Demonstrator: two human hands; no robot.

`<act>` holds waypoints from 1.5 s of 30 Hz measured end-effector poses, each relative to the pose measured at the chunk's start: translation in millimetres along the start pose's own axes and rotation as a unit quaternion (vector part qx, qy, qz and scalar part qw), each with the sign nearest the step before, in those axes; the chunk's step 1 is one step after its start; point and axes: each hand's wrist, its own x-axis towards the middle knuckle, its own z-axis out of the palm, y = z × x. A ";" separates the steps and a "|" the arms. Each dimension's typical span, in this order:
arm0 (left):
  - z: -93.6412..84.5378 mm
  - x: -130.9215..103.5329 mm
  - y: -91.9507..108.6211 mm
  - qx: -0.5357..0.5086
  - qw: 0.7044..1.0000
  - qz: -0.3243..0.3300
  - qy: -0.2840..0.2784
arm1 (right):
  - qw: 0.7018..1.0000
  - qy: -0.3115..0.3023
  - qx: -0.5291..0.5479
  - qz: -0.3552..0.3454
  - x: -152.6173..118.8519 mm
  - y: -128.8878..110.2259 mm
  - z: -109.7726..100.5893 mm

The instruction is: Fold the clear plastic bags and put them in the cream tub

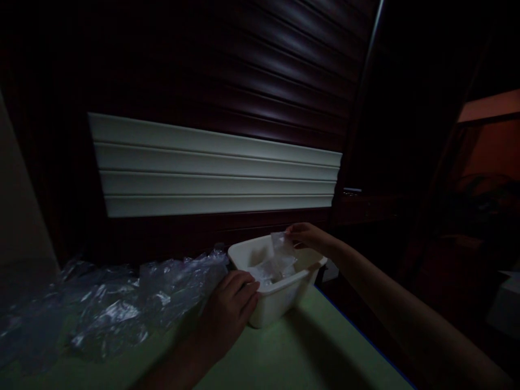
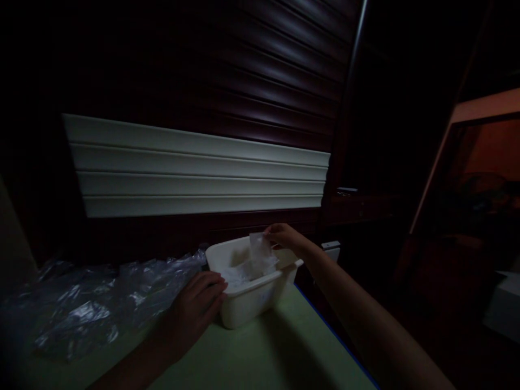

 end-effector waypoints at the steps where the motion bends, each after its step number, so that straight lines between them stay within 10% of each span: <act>1: 1.0 -0.4 0.1 -0.004 1.000 -0.002 0.005 | 1.000 -0.022 -0.014 0.006 4.9 -0.6 7.6; 11: -1.3 3.1 6.0 -0.002 1.000 -0.007 -0.001 | 0.976 -0.152 -0.157 0.017 35.0 1.5 87.3; 17: -0.7 3.1 6.8 0.003 1.000 -0.013 -0.001 | 0.948 -0.122 -0.292 -0.021 36.2 2.1 88.8; 26: 0.2 2.2 10.0 0.021 1.000 -0.010 0.001 | 0.868 -0.249 -0.420 -0.095 20.1 -15.0 107.1; 32: 1.6 -5.0 8.6 0.049 0.999 -0.017 -0.012 | 0.858 -0.147 -0.462 -0.171 10.8 -36.7 111.8; 38: -42.8 -45.4 7.0 0.104 0.991 -0.047 -0.072 | 0.835 -0.012 -0.472 -0.283 -14.6 -80.1 142.3; 45: -124.2 -120.4 -0.4 0.193 0.961 -0.149 -0.132 | 0.797 -0.007 -0.476 -0.371 -41.6 -73.3 248.8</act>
